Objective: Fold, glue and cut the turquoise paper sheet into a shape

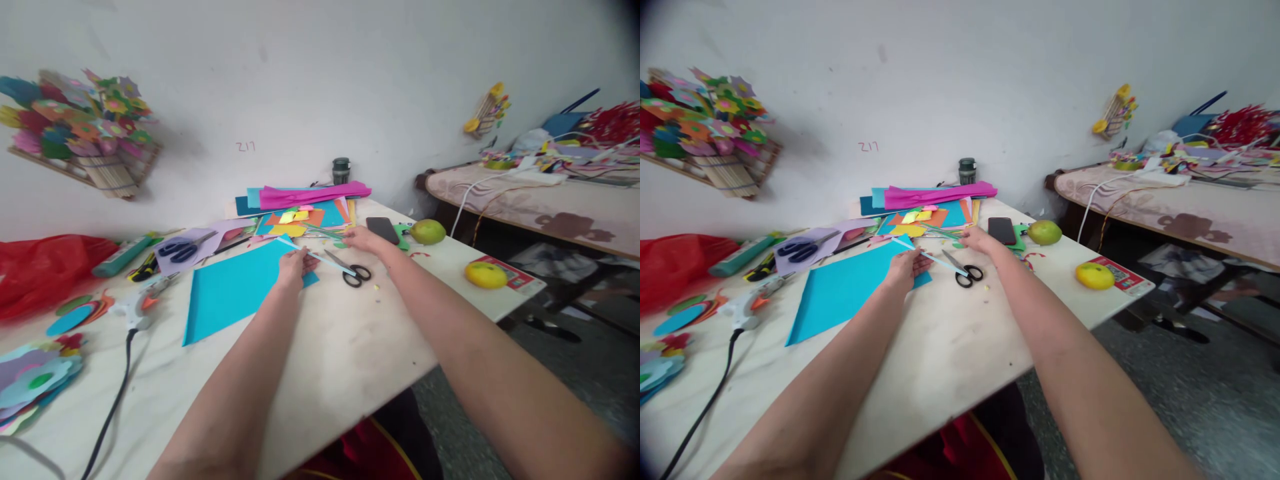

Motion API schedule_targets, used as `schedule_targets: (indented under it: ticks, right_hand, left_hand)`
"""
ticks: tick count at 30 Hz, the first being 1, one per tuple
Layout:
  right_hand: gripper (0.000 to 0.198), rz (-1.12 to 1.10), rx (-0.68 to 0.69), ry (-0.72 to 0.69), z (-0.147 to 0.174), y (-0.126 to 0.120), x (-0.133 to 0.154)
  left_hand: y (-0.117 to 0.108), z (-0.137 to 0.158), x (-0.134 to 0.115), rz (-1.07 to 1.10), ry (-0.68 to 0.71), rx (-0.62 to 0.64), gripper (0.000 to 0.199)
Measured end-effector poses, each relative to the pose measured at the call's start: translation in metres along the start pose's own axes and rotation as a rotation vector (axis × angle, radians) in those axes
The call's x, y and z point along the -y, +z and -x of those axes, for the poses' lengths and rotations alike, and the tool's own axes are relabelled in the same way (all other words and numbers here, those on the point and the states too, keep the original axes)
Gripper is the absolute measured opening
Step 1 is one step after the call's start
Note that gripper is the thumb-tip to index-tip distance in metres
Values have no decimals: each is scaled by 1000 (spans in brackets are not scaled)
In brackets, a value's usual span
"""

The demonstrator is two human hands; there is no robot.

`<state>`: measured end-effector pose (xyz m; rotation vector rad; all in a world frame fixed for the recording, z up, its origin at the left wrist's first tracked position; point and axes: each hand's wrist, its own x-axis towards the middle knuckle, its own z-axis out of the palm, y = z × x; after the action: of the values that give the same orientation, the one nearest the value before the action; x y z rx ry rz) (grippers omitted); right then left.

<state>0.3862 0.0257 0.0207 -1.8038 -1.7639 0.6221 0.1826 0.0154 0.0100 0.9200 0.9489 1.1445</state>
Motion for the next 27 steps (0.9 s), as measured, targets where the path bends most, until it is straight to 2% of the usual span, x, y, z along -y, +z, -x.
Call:
schedule_targets:
  ticks: [5, 8, 12, 17, 23, 27]
  right_hand:
    - [9, -215, 87, -9, 11, -5, 13]
    - [4, -319, 175, -41, 11, -3, 15]
    - [7, -409, 280, -71, 9, 3, 18]
    - [10, -453, 395, -115, 15, 6, 30]
    - [12, -439, 349, -14, 19, 6, 34]
    - [11, -458, 364, -42, 18, 9, 32]
  left_hand:
    - [2, -4, 0, 80, -52, -22, 7]
    - [3, -7, 2, 105, -30, -25, 10]
    - [4, -9, 5, 144, 12, -22, 17]
    - [5, -5, 3, 133, 39, -70, 15]
    - [2, -5, 0, 132, 82, -58, 12]
    - [0, -5, 0, 147, 81, -53, 11]
